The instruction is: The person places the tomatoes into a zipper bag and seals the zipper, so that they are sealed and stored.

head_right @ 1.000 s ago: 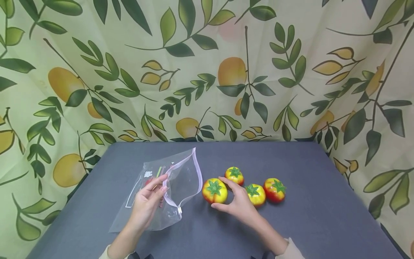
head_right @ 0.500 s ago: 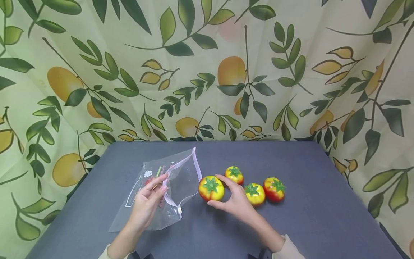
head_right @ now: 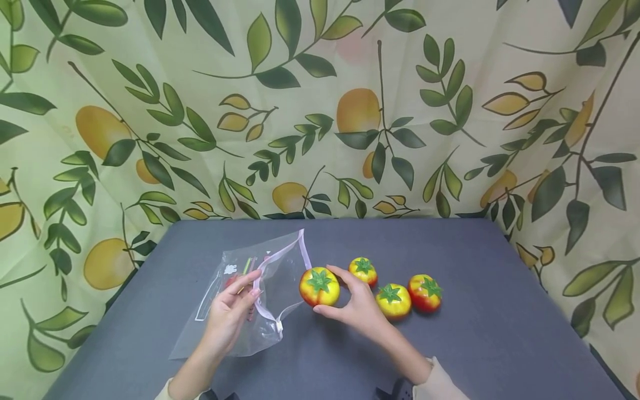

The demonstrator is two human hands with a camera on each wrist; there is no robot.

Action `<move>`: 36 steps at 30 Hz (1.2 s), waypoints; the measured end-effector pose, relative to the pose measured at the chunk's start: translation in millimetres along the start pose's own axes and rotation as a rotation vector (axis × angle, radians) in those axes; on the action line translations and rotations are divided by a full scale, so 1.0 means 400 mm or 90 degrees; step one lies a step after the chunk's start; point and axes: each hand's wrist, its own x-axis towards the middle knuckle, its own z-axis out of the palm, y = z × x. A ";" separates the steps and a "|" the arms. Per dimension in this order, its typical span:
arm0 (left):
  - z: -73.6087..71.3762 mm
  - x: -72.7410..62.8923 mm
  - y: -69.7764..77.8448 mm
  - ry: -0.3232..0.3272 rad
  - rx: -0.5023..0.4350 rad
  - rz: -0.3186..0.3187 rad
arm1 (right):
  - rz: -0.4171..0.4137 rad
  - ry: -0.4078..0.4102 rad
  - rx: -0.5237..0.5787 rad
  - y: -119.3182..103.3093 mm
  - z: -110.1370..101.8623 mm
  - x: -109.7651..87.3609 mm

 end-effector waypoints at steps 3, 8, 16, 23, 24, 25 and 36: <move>0.001 0.000 -0.001 -0.002 -0.003 0.003 | 0.001 -0.003 0.002 -0.005 0.004 0.005; 0.001 -0.001 -0.002 -0.018 -0.010 0.028 | -0.002 -0.007 0.009 -0.010 0.012 0.010; 0.003 -0.004 0.002 -0.032 -0.027 0.034 | -0.006 0.007 0.024 -0.014 0.029 0.014; 0.000 -0.008 0.003 -0.067 -0.061 0.079 | -0.010 0.012 0.031 -0.022 0.036 0.016; 0.000 -0.008 0.003 -0.071 -0.065 0.085 | -0.010 0.011 0.031 -0.022 0.036 0.016; 0.001 -0.008 0.004 -0.073 -0.067 0.088 | -0.009 0.010 0.031 -0.023 0.036 0.016; 0.001 -0.003 0.005 -0.060 -0.069 0.102 | -0.050 -0.017 0.084 -0.013 0.035 0.013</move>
